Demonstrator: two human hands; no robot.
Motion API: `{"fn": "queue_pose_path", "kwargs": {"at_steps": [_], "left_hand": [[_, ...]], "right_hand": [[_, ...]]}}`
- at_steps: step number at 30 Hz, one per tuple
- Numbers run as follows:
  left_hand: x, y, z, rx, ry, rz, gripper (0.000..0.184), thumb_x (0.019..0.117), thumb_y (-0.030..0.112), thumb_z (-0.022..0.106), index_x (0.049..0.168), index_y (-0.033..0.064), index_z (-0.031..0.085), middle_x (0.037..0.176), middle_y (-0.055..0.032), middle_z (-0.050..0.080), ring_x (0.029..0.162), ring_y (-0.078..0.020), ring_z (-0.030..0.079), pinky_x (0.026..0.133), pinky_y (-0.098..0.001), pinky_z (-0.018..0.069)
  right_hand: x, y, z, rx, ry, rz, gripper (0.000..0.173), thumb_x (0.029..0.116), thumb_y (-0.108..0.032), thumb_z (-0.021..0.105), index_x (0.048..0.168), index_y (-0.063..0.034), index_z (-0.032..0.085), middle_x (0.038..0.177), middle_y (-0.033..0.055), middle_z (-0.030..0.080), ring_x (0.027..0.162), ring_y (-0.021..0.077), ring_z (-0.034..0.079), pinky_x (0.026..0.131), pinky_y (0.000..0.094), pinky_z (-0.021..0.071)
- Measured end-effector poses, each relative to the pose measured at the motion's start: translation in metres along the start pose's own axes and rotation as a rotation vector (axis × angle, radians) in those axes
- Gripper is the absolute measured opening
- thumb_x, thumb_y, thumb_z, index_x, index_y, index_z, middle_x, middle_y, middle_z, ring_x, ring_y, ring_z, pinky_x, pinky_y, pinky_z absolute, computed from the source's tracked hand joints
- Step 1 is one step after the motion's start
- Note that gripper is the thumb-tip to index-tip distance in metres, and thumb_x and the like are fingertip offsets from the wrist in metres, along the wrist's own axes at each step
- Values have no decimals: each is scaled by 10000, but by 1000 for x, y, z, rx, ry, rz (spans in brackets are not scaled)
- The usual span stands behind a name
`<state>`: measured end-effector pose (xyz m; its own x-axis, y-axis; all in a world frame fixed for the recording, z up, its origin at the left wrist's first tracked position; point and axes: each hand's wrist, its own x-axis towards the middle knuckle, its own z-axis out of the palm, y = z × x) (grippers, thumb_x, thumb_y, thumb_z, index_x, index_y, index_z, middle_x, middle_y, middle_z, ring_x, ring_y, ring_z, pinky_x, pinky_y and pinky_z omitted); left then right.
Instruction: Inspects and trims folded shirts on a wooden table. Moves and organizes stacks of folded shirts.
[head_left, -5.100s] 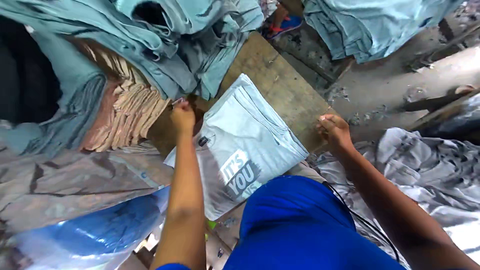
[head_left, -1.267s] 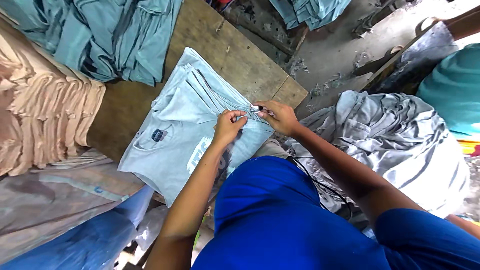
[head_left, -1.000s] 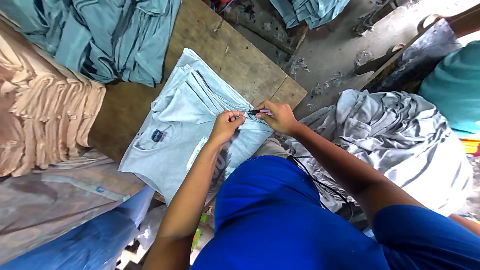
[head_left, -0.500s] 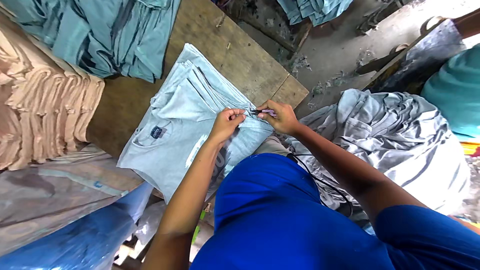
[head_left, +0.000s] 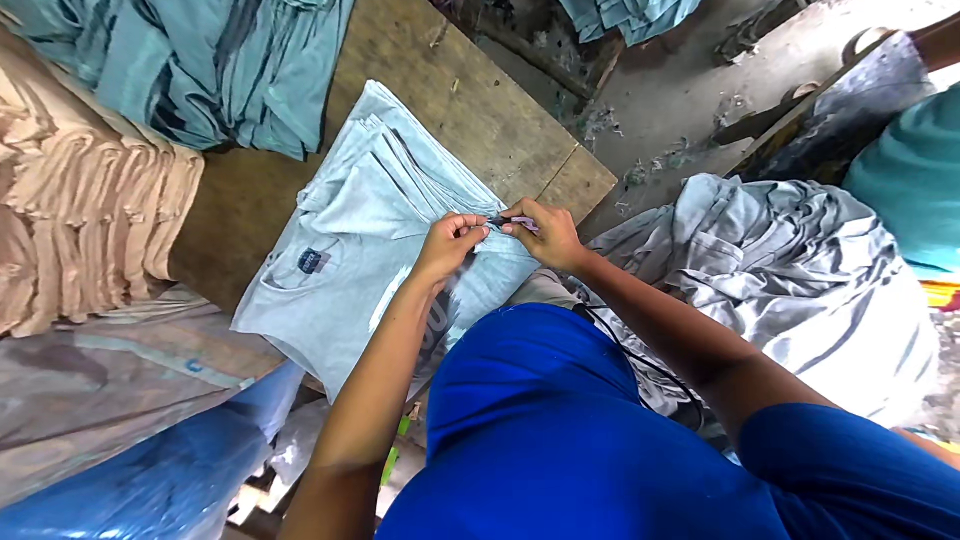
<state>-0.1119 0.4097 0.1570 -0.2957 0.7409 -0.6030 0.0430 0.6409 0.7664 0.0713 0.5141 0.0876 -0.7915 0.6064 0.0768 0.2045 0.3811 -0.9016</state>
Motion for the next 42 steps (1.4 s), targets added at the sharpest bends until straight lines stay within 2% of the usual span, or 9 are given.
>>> {"fn": "queue_pose_path", "kwargs": {"at_steps": [8,12,16,18,22,26,30,33,42], "left_hand": [[0,0,-1,59,2,3,174,968,102,668,1119,18,691,1003,-47,554,823,-72,524,743,-218,462],[-9,4,10,392,155,108,323,941,334,712,1070,38,689,1117,-154,595,999,-283,568,870,-498,456],[-7,10,25,691,338,238,377,919,359,712,1147,60,677,1234,-207,618,1143,-408,575,898,-593,441],[-5,13,28,786,350,264,391,905,315,700,1250,132,683,1250,-184,623,1135,-404,570,871,-582,428],[-6,10,27,862,360,303,239,914,343,680,1071,176,747,1223,-150,615,1114,-373,555,889,-563,388],[-4,7,24,701,306,217,257,912,371,690,1069,192,787,1260,-128,590,1169,-359,501,915,-578,340],[0,6,18,317,217,62,200,921,276,749,1067,144,784,1325,-144,525,1252,-356,428,987,-591,329],[3,-4,15,123,184,65,154,933,216,735,1020,94,770,1332,-138,512,1238,-278,447,1013,-435,403],[2,-9,14,59,155,94,152,958,192,691,1000,59,754,1325,-133,508,1236,-253,445,1032,-408,382]], "right_hand": [[-4,5,1,239,83,47,293,1014,-200,618,1180,35,668,986,130,735,871,189,712,810,423,584],[0,3,-4,499,133,201,360,1053,-214,479,1281,63,517,881,26,599,750,42,566,711,237,502],[3,1,-3,457,134,248,327,998,-154,609,1261,38,576,840,25,614,712,40,554,683,226,487],[3,2,-2,437,133,246,305,985,-127,626,1239,39,594,881,49,647,757,47,591,724,230,513],[-1,6,-4,393,110,244,332,1007,-223,592,1242,11,614,945,78,672,812,94,623,762,300,532],[-4,9,-7,231,85,138,345,1041,-269,573,1233,-3,682,1096,143,711,940,185,680,856,400,559],[-5,8,-8,100,30,88,344,1034,-243,592,1295,-25,643,1101,145,732,948,256,718,840,492,574],[-5,6,-5,103,-3,83,334,1037,-261,584,1257,-21,655,1065,139,740,933,268,725,823,516,571],[0,3,4,117,-12,93,310,1035,-260,584,1219,-31,684,1031,129,749,918,257,727,814,515,563]]}}
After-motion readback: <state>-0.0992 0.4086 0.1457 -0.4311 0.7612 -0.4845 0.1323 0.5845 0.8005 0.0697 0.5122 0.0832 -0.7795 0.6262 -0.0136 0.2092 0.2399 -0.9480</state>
